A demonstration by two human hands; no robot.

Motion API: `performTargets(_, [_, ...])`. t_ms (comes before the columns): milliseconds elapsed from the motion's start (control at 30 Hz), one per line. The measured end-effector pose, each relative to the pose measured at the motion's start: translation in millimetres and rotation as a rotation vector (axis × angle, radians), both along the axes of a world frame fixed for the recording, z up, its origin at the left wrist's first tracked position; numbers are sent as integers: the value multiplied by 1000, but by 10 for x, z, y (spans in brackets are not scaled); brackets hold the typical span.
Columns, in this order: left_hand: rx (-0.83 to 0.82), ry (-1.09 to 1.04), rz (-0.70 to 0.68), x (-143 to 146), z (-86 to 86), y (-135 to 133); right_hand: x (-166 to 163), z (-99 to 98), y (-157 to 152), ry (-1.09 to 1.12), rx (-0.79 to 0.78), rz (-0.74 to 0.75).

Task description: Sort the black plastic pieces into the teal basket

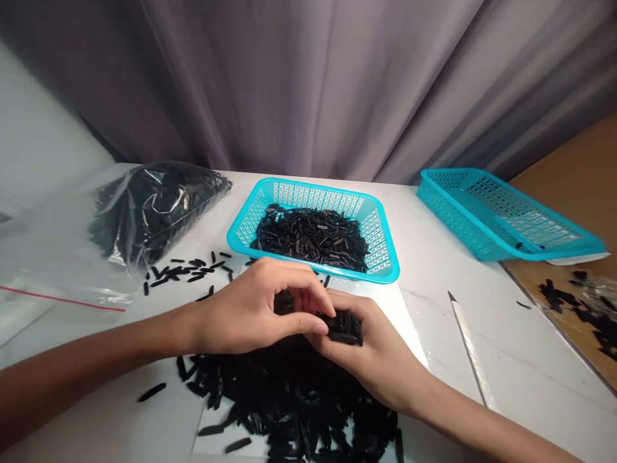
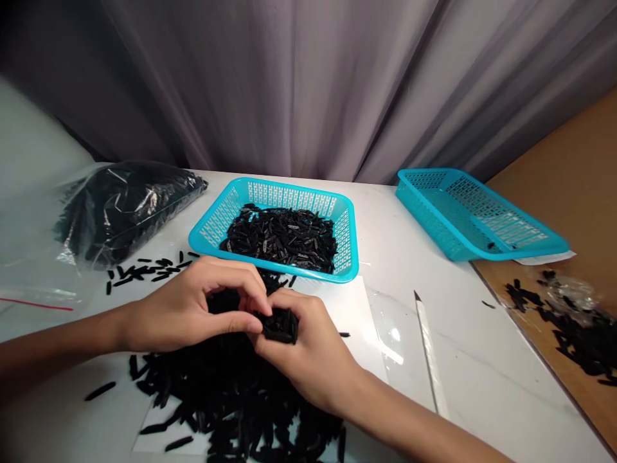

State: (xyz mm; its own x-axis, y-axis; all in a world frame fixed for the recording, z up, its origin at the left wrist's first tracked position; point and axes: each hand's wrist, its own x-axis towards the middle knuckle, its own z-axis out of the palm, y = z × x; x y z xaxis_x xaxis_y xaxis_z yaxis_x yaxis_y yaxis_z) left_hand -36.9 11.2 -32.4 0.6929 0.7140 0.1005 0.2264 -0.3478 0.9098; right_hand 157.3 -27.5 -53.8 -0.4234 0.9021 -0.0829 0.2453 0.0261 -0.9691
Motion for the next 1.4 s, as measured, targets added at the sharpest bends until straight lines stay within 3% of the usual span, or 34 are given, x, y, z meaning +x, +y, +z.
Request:
performTargets(200, [-86,-112,160,17,-51,55,51,20,34,1,19,-142])
performTargets(400, [-65,-100,218,-4,-43,62,90,66,33,51,83,-201])
performTargets(567, [-32,-88,220,-14,-39,69,97,71,42,52,55,-197])
performTargets(800, [180,-54,246,-16,-35,68,105,59,34,42,16,-218])
performTargets(1400, [226,-27,232,-39,-16,59,128,96,41,27,47,-242])
